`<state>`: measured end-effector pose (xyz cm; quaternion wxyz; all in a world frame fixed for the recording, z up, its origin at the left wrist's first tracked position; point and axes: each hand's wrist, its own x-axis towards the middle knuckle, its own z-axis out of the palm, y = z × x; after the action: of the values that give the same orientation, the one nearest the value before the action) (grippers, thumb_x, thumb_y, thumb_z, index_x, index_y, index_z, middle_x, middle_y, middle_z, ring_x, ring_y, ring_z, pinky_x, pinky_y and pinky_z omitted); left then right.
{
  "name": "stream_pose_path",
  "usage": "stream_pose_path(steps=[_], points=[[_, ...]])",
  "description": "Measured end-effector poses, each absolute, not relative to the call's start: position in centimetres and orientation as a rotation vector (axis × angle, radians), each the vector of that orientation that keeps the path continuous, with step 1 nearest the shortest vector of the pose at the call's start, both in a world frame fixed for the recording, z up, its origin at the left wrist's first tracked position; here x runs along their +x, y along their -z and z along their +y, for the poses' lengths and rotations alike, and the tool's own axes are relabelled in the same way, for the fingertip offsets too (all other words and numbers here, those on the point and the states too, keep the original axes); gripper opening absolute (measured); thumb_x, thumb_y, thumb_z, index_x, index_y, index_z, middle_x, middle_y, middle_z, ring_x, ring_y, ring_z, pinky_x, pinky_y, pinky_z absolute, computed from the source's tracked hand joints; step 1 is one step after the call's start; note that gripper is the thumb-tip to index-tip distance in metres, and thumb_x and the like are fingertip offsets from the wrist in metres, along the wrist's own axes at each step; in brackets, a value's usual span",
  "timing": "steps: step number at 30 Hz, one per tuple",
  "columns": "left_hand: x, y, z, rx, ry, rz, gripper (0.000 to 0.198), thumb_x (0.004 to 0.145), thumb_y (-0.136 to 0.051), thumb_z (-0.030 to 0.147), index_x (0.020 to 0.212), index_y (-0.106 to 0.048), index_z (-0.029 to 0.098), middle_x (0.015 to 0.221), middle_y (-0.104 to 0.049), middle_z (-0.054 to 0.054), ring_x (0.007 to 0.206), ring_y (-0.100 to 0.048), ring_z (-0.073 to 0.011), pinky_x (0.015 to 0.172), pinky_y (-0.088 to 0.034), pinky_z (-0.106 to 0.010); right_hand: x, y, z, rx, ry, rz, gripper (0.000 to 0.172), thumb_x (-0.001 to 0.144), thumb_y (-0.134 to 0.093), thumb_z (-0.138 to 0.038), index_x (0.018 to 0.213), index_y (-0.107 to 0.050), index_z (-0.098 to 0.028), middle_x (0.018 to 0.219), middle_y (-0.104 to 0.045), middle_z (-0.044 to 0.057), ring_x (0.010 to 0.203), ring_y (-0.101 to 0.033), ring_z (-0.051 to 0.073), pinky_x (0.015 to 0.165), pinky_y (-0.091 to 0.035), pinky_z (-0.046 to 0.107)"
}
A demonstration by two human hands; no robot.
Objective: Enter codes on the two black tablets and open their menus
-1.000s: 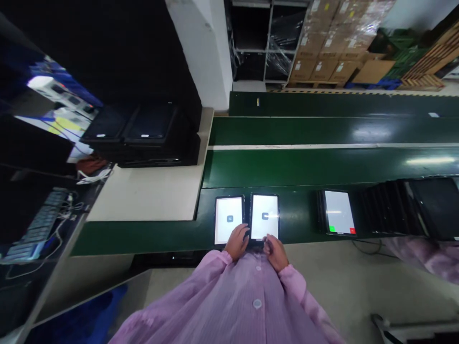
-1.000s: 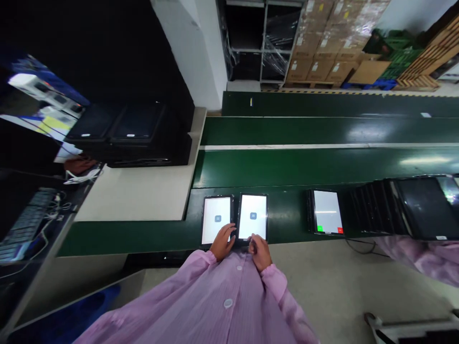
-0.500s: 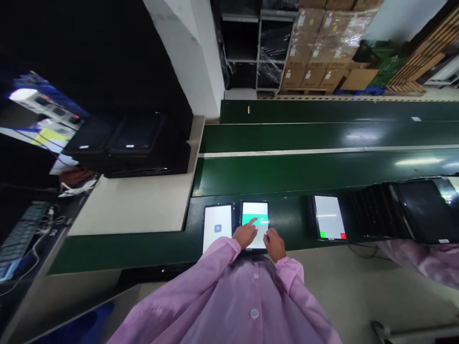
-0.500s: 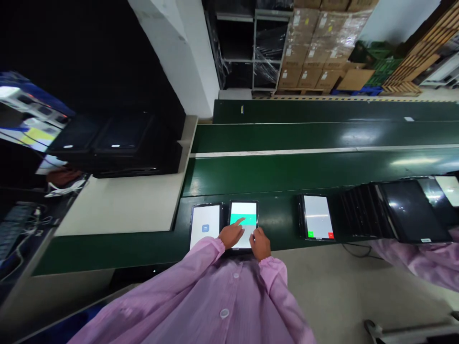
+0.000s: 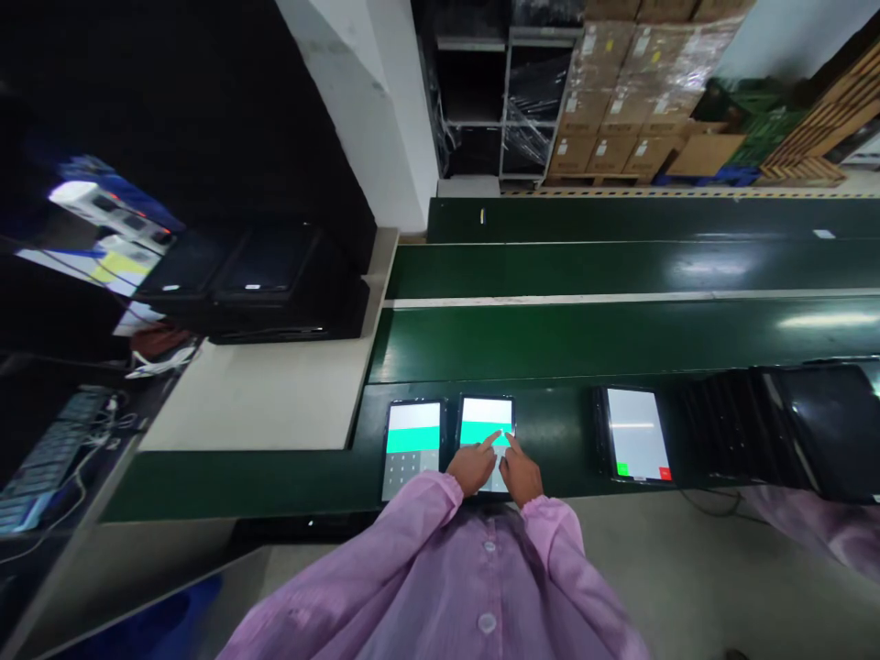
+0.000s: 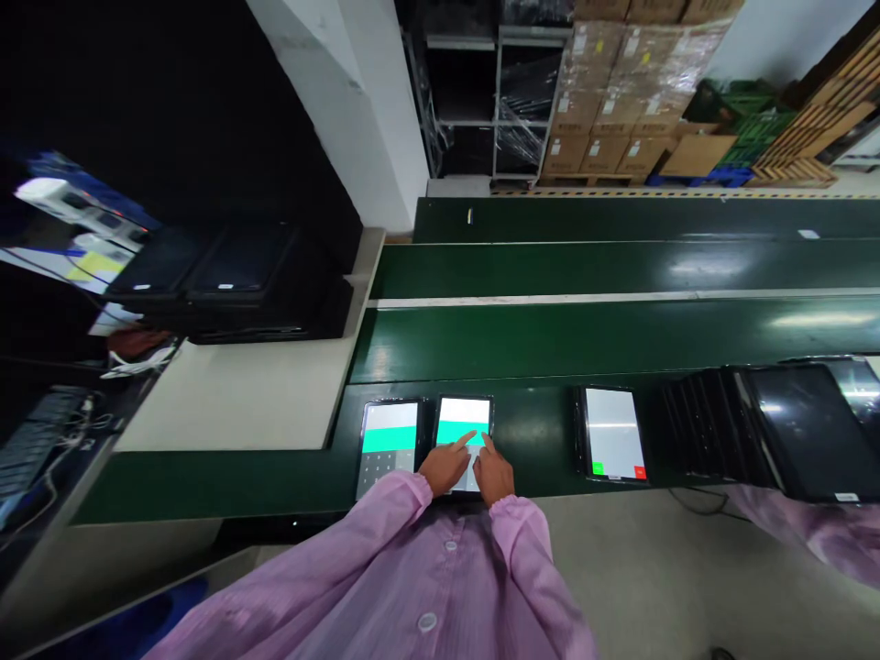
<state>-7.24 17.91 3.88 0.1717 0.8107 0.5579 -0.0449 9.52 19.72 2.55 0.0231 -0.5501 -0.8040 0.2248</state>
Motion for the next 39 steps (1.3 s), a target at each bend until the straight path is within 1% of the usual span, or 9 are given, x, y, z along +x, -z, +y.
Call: stream_pose_path(steps=[5,8,11,14,17,24,29,32,39], points=[[-6.9,-3.5,17.9,2.198,0.169,1.594,0.034,0.102,-0.038,0.018,0.108,-0.072,0.014,0.158,-0.049,-0.016,0.097,-0.073,-0.0233,0.077,-0.058,-0.035,9.4,-2.9,19.8,-1.713,-0.648,-2.478,0.024,0.105,-0.042,-0.025,0.091,-0.062,-0.021,0.162,-0.045,0.007,0.097,-0.074,0.016,0.08,-0.054,0.027],[-7.3,-3.6,17.3,2.171,0.077,1.621,0.036,0.105,-0.035,0.024,0.104,-0.07,0.015,0.16,-0.046,-0.016,0.094,-0.074,-0.0231,0.076,-0.058,-0.037,9.4,-3.3,19.7,-1.741,-0.666,-2.518,0.024,0.104,-0.043,-0.024,0.091,-0.062,-0.021,0.162,-0.045,0.008,0.091,-0.074,0.014,0.077,-0.054,0.026],[-8.3,-4.1,15.8,2.106,-0.05,1.681,0.039,0.107,-0.032,0.03,0.101,-0.067,0.016,0.162,-0.044,-0.013,0.091,-0.074,-0.0207,0.08,-0.058,-0.038,9.5,-3.7,19.4,-1.783,-0.698,-2.52,0.021,0.103,-0.045,-0.023,0.091,-0.063,-0.021,0.161,-0.047,0.009,0.088,-0.074,0.014,0.075,-0.053,0.026],[-9.7,-4.6,13.9,2.009,-0.138,1.754,0.036,0.107,-0.033,0.03,0.097,-0.065,0.018,0.16,-0.048,-0.011,0.097,-0.074,-0.02,0.086,-0.058,-0.036,9.5,-4.2,18.7,-1.808,-0.7,-2.462,0.022,0.103,-0.045,-0.025,0.09,-0.062,-0.021,0.16,-0.047,0.008,0.093,-0.074,0.015,0.076,-0.053,0.027],[-10.9,-5.0,12.2,1.919,-0.178,1.81,0.033,0.107,-0.036,0.031,0.094,-0.064,0.02,0.159,-0.05,-0.009,0.1,-0.074,-0.0198,0.086,-0.057,-0.035,8.6,-4.4,17.6,-1.745,-0.75,-2.5,0.022,0.103,-0.046,-0.025,0.089,-0.063,-0.021,0.16,-0.048,0.007,0.093,-0.075,0.016,0.078,-0.054,0.027],[-11.8,-4.8,10.7,1.881,-0.186,1.849,0.032,0.107,-0.036,0.03,0.094,-0.064,0.02,0.16,-0.049,-0.008,0.094,-0.074,-0.0179,0.082,-0.057,-0.035,4.8,-4.0,15.7,-1.543,-0.828,-2.669,0.019,0.101,-0.048,-0.023,0.095,-0.065,-0.021,0.159,-0.05,0.007,0.089,-0.075,0.015,0.079,-0.054,0.027],[-11.1,-3.8,11.9,1.967,-0.101,1.797,0.032,0.106,-0.036,0.029,0.101,-0.066,0.019,0.161,-0.047,-0.008,0.096,-0.073,-0.0191,0.084,-0.058,-0.036,5.7,-4.3,17.4,-1.73,-0.697,-2.538,0.023,0.103,-0.044,-0.028,0.092,-0.064,-0.022,0.159,-0.049,0.007,0.091,-0.074,0.015,0.077,-0.053,0.026],[-10.8,-3.5,12.5,1.981,-0.025,1.772,0.031,0.105,-0.038,0.027,0.101,-0.068,0.018,0.16,-0.048,-0.009,0.094,-0.074,-0.0208,0.081,-0.058,-0.037,6.4,-4.6,18.7,-1.898,-0.621,-2.477,0.023,0.103,-0.044,-0.026,0.089,-0.063,-0.022,0.161,-0.047,0.007,0.089,-0.073,0.014,0.073,-0.053,0.026],[-13.6,-4.3,9.9,1.861,-0.203,1.885,0.033,0.107,-0.035,0.031,0.095,-0.063,0.02,0.162,-0.045,-0.008,0.089,-0.074,-0.0169,0.08,-0.056,-0.034,6.0,-4.3,18.8,-1.883,-0.655,-2.522,0.022,0.102,-0.046,-0.026,0.087,-0.062,-0.021,0.16,-0.048,0.007,0.085,-0.072,0.013,0.073,-0.051,0.026]])
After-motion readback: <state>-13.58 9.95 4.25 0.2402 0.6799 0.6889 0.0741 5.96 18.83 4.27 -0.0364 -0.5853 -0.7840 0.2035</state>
